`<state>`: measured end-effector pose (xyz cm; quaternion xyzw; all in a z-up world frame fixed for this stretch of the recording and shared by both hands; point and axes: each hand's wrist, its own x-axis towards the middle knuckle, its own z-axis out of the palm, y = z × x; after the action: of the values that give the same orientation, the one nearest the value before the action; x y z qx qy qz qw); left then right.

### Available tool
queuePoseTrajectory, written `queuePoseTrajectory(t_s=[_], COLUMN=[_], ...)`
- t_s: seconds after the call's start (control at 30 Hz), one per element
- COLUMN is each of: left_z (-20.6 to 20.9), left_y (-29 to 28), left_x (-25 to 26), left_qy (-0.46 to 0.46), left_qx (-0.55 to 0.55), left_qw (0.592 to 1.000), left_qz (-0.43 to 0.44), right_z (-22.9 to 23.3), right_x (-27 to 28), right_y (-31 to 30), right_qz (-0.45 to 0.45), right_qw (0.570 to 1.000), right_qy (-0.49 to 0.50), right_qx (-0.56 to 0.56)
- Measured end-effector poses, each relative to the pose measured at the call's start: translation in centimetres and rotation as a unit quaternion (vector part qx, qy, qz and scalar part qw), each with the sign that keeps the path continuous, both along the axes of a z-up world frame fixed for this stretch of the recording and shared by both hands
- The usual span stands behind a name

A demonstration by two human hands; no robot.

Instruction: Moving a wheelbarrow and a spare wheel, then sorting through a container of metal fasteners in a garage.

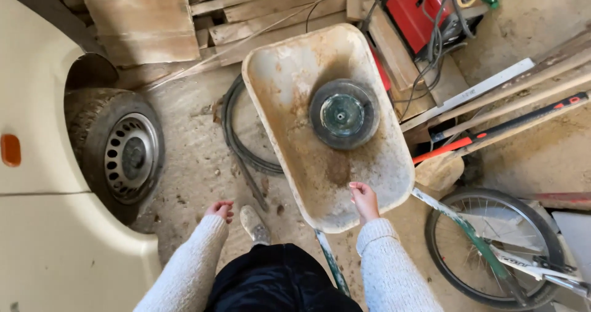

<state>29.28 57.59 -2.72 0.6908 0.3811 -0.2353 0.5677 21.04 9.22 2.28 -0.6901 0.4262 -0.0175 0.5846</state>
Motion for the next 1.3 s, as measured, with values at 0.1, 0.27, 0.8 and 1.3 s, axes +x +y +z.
queuePoseTrajectory(t_s=[0.1, 0.27, 0.8, 1.3], left_z=[-1.0, -1.9, 4.2, -3.0], left_y=[1.7, 4.0, 12.8, 12.1], left_x=[7.3, 13.9, 19.0, 15.2], left_qy=[-0.031, -0.034, 0.073, 0.024], left_qx=[0.001, 0.014, 0.09, 0.147], left_qw=[0.999, 0.999, 0.989, 0.989], left_qz=[-0.012, -0.011, 0.096, 0.014], right_z=[-0.6, -0.1, -5.9, -9.2], right_x=[5.9, 11.9, 31.0, 45.3], right_y=[1.7, 4.5, -4.4, -16.3], right_qz=[0.013, 0.028, 0.052, 0.256], right_qw=[1.0, 0.999, 0.992, 0.9], right_qy=[0.005, 0.014, 0.111, 0.283], right_qx=[-0.002, 0.011, -0.023, -0.212])
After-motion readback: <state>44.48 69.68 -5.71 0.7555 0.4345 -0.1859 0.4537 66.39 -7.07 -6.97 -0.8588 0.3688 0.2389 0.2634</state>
